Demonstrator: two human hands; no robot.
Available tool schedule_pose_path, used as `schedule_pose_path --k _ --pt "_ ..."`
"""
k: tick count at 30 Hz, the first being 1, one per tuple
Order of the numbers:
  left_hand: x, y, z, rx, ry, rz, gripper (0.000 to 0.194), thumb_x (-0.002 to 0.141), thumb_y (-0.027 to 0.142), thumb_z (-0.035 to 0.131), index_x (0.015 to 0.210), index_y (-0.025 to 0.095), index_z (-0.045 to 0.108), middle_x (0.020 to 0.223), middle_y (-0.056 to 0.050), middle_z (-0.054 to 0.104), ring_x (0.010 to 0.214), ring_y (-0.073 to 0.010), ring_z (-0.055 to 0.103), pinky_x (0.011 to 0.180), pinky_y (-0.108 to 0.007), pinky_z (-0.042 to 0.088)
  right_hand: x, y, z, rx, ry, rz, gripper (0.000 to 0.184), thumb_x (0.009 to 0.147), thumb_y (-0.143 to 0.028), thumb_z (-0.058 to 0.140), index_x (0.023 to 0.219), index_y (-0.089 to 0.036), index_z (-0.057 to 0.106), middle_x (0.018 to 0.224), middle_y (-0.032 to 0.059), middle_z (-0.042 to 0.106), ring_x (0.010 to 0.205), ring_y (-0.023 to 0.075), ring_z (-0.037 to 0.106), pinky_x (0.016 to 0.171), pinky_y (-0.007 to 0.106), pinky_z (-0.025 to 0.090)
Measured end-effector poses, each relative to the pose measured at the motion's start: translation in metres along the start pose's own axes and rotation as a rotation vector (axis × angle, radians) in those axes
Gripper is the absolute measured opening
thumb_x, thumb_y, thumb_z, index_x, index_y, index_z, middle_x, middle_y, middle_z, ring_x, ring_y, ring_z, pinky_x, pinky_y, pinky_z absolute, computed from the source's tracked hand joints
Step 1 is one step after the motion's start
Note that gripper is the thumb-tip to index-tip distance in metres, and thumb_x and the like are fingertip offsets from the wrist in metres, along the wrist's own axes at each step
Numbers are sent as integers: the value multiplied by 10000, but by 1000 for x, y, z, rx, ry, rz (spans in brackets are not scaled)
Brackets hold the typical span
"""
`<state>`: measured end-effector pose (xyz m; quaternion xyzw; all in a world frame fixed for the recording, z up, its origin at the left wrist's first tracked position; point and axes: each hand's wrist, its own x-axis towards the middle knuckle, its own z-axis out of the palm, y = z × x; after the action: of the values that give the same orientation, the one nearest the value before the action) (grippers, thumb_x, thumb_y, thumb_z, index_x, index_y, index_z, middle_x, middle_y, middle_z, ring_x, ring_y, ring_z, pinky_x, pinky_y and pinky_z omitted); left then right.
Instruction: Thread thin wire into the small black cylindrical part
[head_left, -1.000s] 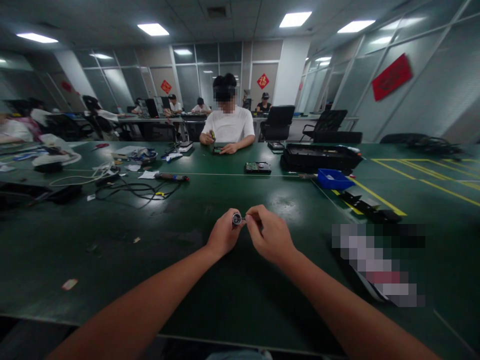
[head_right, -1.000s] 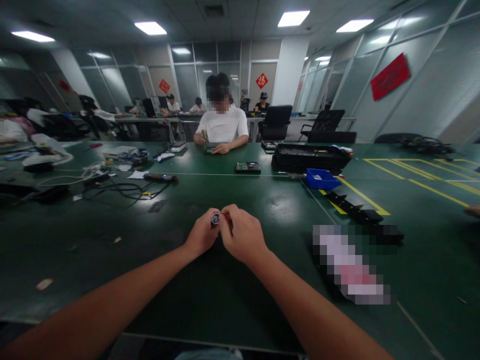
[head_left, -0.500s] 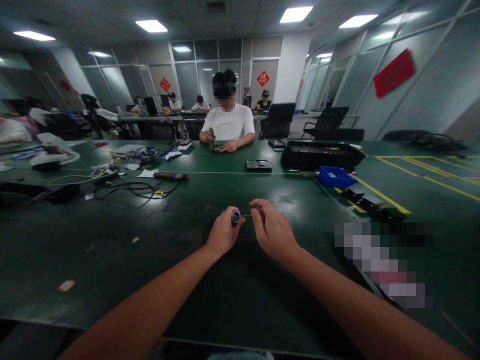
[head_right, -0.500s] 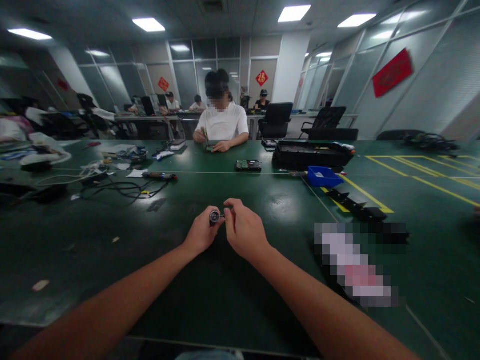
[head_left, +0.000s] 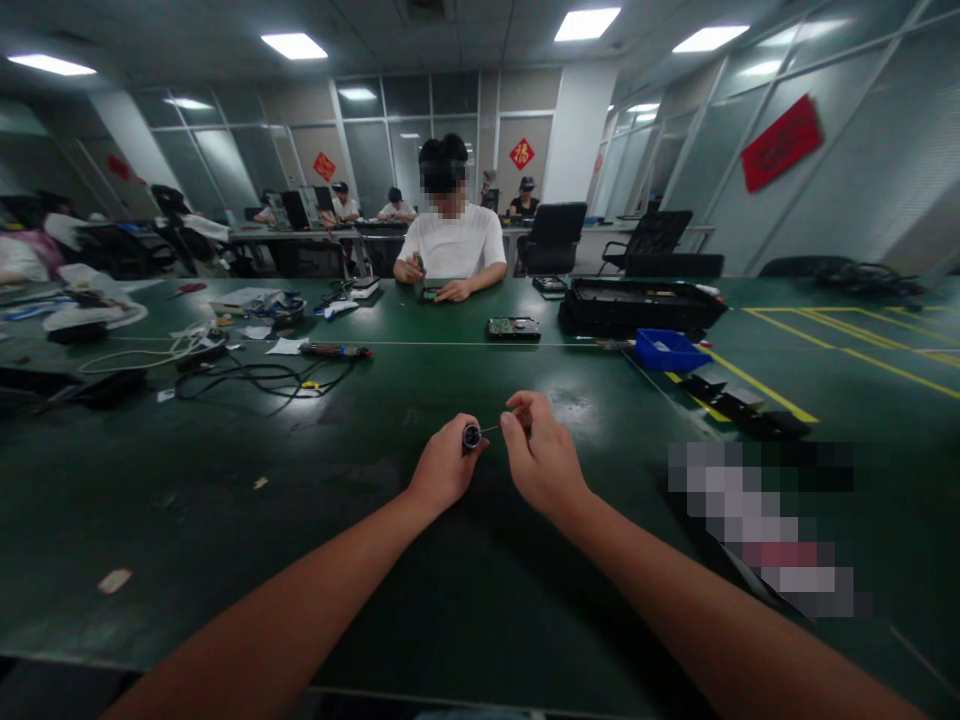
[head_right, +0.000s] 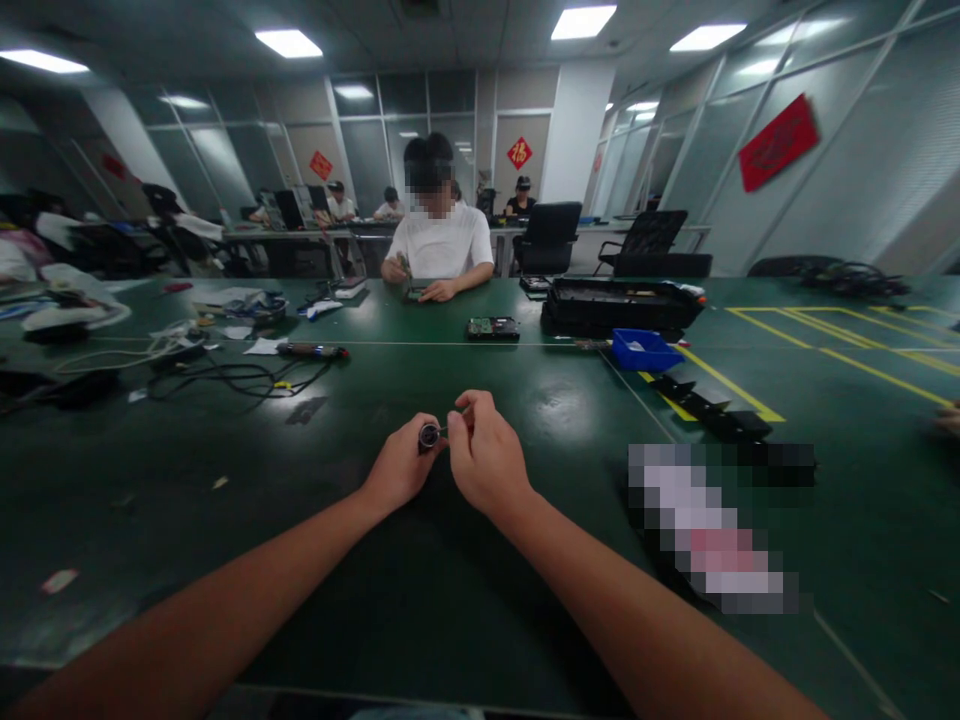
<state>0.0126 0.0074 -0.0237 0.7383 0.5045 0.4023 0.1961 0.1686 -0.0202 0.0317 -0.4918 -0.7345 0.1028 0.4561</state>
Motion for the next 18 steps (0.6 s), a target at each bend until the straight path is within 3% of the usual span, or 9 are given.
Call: schedule_pose_path --k 3,8,12,18 --pt "0 0 0 24 -30 10 77 882 229 581 948 213 546 886 -9 620 795 -159 566 705 -276 396 0 -1 -1 -17 -27 26 178 991 -339 398 990 -215 527 758 26 628 658 186 613 619 317 415" --pt "1 0 0 40 -32 1 90 883 246 594 956 217 551 891 -10 631 800 -164 579 702 -277 400 -6 6 3 136 47 -11 236 978 -283 414 1199 -205 442 884 56 642 816 208 650 734 345 473" --pt "1 1 -1 22 -50 6 83 890 256 590 953 217 554 896 -9 632 802 -162 582 690 -271 396 -7 12 1 170 62 61 150 981 -320 438 1064 -218 510 893 56 662 827 204 655 731 337 470" --pt "1 0 -4 -25 -40 17 82 870 228 607 923 211 548 864 9 615 781 -144 565 692 -259 392 -4 12 -4 106 16 66 226 991 -384 434 953 -213 578 719 4 620 629 153 590 621 298 416"
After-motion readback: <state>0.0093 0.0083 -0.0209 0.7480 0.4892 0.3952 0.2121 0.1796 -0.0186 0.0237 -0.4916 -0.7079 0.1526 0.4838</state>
